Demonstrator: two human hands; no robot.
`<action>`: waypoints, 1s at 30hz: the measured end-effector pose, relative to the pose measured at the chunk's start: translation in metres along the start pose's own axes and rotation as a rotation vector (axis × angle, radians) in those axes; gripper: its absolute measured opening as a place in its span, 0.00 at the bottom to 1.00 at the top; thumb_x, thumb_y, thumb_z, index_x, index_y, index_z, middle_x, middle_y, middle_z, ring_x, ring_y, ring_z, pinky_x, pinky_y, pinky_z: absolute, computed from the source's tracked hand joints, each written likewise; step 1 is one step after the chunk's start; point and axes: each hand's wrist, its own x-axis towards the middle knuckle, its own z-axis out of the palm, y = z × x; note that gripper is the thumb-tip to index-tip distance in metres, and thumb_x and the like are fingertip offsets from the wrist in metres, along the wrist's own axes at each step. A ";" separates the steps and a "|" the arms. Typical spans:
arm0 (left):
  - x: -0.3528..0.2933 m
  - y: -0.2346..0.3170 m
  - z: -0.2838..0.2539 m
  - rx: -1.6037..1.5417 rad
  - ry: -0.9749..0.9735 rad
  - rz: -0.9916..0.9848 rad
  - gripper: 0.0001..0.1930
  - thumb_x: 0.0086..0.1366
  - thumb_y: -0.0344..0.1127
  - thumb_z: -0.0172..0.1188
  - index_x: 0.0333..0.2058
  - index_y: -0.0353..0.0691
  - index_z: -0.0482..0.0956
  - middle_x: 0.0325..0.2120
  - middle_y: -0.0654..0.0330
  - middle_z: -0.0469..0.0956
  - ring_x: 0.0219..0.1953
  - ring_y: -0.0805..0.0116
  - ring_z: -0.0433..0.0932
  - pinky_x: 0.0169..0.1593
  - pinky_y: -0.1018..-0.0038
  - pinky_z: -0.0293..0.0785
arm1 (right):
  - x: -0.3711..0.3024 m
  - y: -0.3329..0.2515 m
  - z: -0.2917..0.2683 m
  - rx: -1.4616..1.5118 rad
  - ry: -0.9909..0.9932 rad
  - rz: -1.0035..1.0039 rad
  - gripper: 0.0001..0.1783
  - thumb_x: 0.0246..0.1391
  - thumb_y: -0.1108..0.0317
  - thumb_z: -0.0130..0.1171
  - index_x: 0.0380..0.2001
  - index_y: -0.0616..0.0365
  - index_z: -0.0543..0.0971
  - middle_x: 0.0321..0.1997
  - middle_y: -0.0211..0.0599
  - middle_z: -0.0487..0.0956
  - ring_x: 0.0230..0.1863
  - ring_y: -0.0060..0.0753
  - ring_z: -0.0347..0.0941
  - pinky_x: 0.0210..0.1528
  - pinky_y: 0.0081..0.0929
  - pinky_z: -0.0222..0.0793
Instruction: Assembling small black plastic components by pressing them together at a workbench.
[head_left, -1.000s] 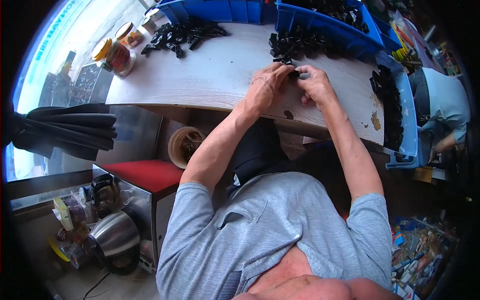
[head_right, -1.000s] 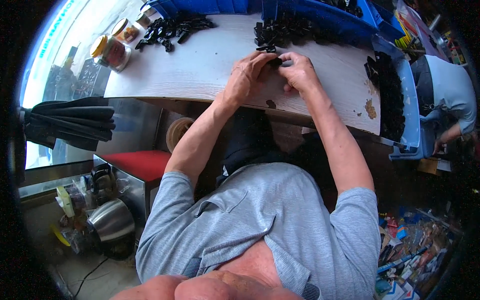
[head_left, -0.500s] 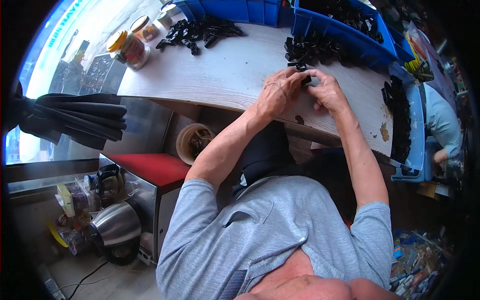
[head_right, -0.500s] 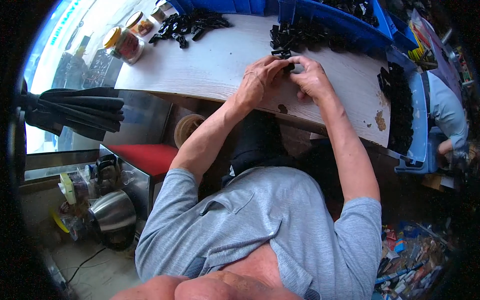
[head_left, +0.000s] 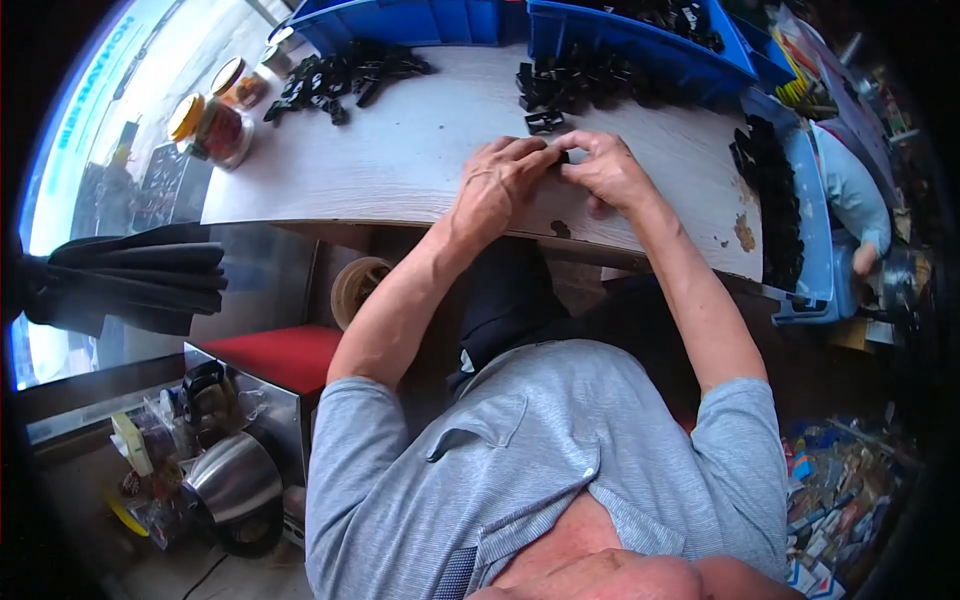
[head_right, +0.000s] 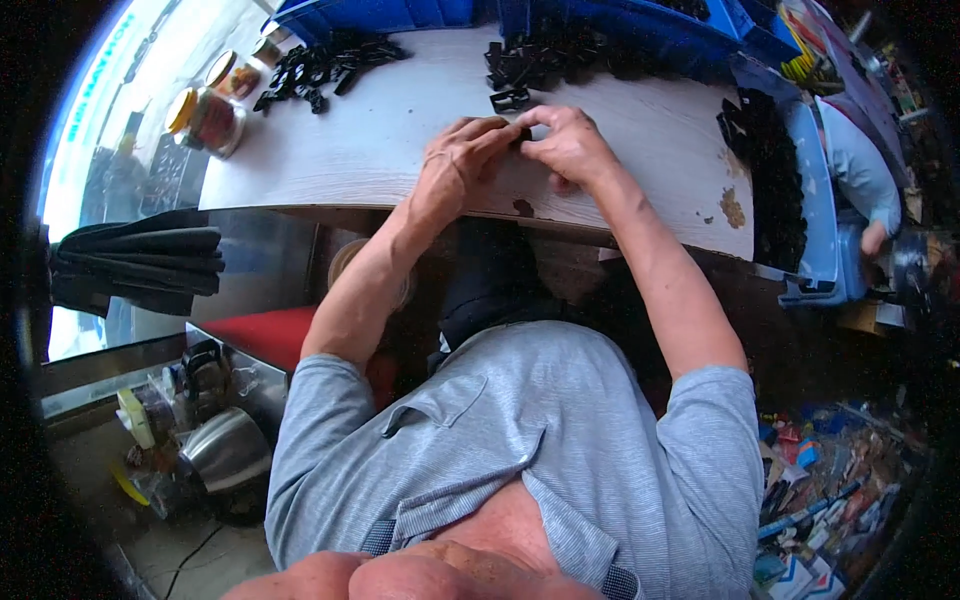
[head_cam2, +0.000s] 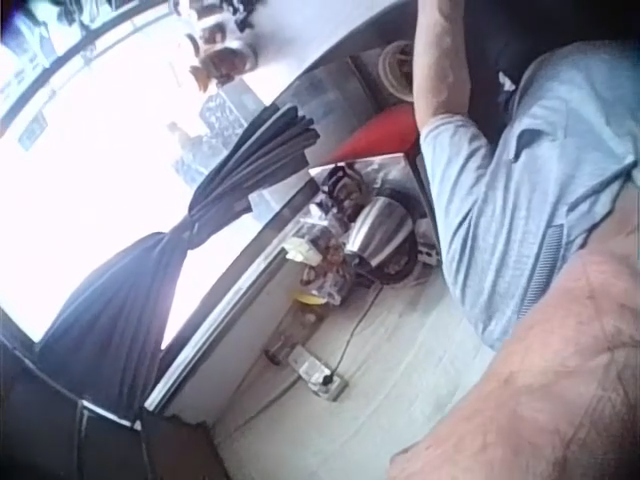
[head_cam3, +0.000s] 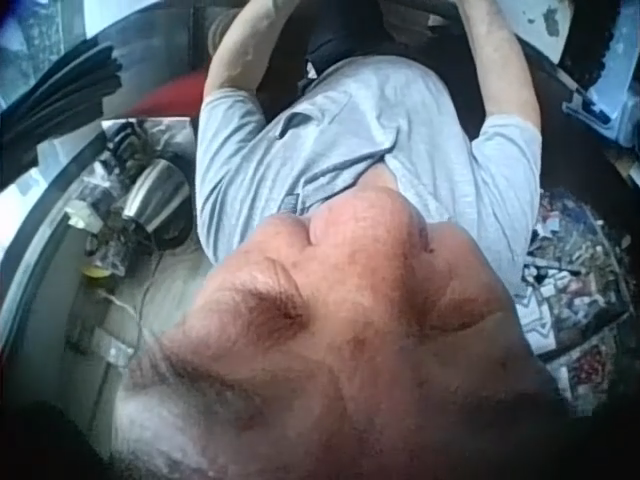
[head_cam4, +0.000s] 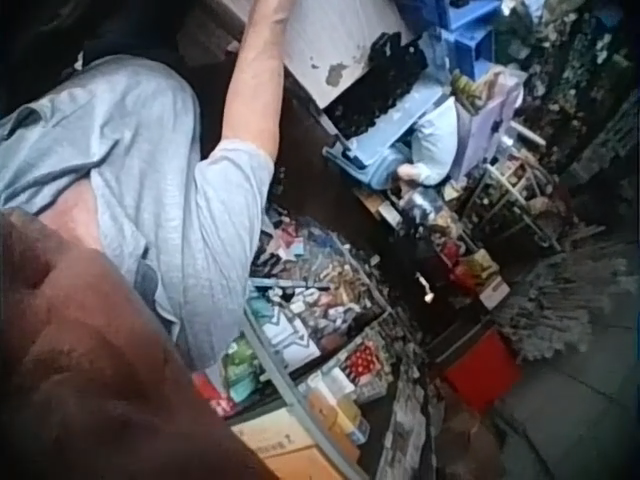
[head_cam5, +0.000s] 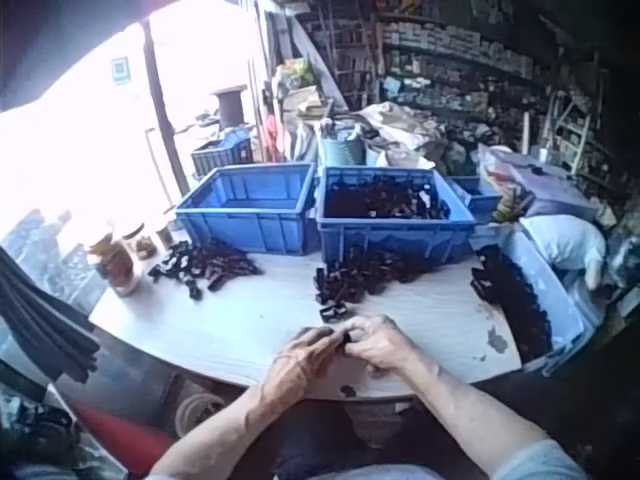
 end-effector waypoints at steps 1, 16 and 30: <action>-0.003 -0.001 -0.001 0.085 -0.013 0.013 0.29 0.55 0.29 0.65 0.58 0.45 0.76 0.52 0.56 0.78 0.53 0.54 0.77 0.55 0.61 0.74 | -0.001 -0.003 0.002 -0.011 0.003 -0.002 0.17 0.51 0.71 0.63 0.46 0.54 0.82 0.19 0.33 0.78 0.11 0.26 0.72 0.13 0.27 0.67; -0.020 -0.114 -0.067 0.286 0.775 -0.398 0.16 0.54 0.23 0.59 0.43 0.42 0.82 0.42 0.52 0.82 0.44 0.49 0.79 0.51 0.59 0.75 | -0.018 0.019 -0.018 0.277 0.177 0.055 0.23 0.49 0.63 0.71 0.47 0.59 0.77 0.13 0.25 0.68 0.10 0.22 0.67 0.13 0.25 0.67; -0.052 -0.109 -0.062 0.485 0.200 -0.379 0.22 0.62 0.32 0.57 0.56 0.47 0.78 0.44 0.56 0.83 0.48 0.52 0.78 0.52 0.60 0.74 | -0.024 0.075 -0.128 0.542 0.829 0.087 0.20 0.49 0.65 0.73 0.46 0.53 0.80 0.15 0.28 0.69 0.17 0.27 0.71 0.25 0.33 0.81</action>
